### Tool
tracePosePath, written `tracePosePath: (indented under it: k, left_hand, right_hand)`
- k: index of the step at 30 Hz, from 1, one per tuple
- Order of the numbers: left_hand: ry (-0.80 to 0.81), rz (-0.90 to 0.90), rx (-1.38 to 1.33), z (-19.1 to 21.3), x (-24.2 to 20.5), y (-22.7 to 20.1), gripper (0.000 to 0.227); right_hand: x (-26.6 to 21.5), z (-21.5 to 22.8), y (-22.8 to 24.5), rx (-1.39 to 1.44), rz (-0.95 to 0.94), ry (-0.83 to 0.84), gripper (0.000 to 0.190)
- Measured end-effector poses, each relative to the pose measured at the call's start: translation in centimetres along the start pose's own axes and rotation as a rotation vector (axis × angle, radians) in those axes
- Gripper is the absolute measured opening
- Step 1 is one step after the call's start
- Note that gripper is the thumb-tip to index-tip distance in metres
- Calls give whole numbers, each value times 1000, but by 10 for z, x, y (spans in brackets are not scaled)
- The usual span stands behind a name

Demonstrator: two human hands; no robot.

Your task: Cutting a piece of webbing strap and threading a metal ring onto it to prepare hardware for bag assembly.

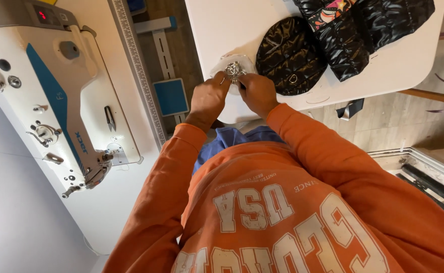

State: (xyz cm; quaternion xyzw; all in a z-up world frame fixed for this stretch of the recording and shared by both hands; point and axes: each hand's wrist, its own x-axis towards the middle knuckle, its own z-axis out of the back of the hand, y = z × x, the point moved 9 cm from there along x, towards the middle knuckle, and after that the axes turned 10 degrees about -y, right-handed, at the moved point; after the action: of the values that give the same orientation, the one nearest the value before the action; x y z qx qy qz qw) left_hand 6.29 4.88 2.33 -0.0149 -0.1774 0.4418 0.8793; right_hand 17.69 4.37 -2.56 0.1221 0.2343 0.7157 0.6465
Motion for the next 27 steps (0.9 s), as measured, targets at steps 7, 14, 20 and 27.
tracePosePath:
  k: [7,14,20,27]
  left_hand:
    - [-103,620,-777,15,-10,30,25]
    - [-218,1130,-2101,36,-27,20,69]
    - [-166,893,-2269,66,-26,10,83]
    - [-51,792,-2413,95,-19,-10,94]
  right_hand:
    - [45,-83,-29,-106,-161,121,12]
    - [62,-91,-40,-112,-258,167,13]
    - [51,-60,-38,-4,-338,144,20]
    - [35,-16,-34,200,-311,-34,24]
